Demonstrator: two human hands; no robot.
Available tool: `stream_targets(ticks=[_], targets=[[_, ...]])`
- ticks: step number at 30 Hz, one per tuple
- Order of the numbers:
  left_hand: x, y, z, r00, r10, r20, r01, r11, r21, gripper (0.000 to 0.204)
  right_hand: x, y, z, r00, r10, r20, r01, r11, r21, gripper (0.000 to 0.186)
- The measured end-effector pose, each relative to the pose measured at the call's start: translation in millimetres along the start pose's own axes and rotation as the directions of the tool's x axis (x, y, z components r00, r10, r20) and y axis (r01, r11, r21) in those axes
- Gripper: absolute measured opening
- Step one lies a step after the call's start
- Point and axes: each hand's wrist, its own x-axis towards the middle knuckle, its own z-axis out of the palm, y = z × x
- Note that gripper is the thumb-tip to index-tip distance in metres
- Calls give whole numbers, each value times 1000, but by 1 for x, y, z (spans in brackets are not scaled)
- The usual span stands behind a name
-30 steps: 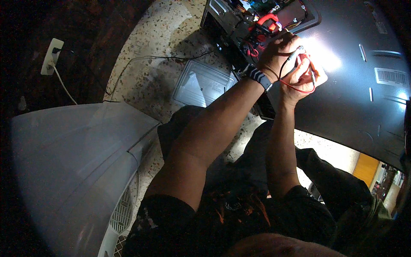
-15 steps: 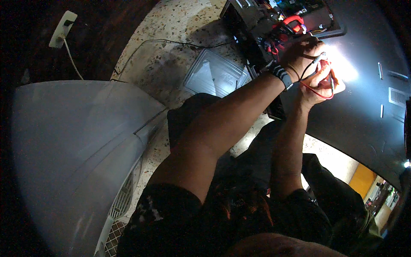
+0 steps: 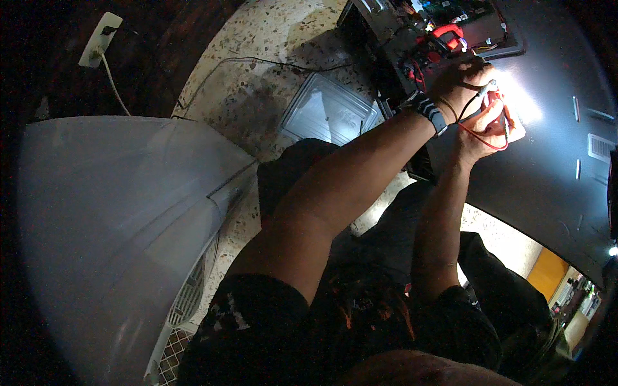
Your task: The person repairs the electrical wiring of an appliance by stripping wires with a tool, using a flashlight for visibility, and testing the connections with a multimeter held by an assistant.
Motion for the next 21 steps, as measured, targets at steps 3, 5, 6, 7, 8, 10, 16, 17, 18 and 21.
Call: stream_targets(ticks=[3,5,6,7,8,10,16,17,18,21], targets=[[2,1,-3,1000,2,10,-2,1000,26,19,2,0,-1,997,-72,29,72,997,-25,30],[0,2,-5,999,-17,48,16,999,36,17,0,-1,-1,999,-41,20,41,999,-1,26],[0,2,-5,1000,-1,31,-1,999,48,18,0,-2,-1,1000,-26,17,26,1000,11,25],[0,2,-4,1000,16,16,-17,998,60,18,-1,-3,-1,1000,-16,23,16,1000,13,25],[1,3,-4,999,34,1,-34,997,72,18,-2,-3,-2,1000,-7,27,7,1000,14,26],[2,4,-3,999,-19,35,18,1000,13,18,0,-2,-4,999,-28,42,29,999,-16,26],[1,-7,3,993,83,-86,-80,996,42,25,0,-6,2,998,-41,53,43,999,-25,26],[0,-6,4,992,87,-87,-83,996,39,26,-1,-4,0,998,-49,43,51,998,-47,25],[-1,-5,5,997,54,-55,-52,998,36,27,-1,-3,-2,998,-57,35,59,996,-67,26],[-3,1,5,1000,-26,-12,26,1000,-13,28,2,-2,-4,990,-135,37,140,969,-203,26]])
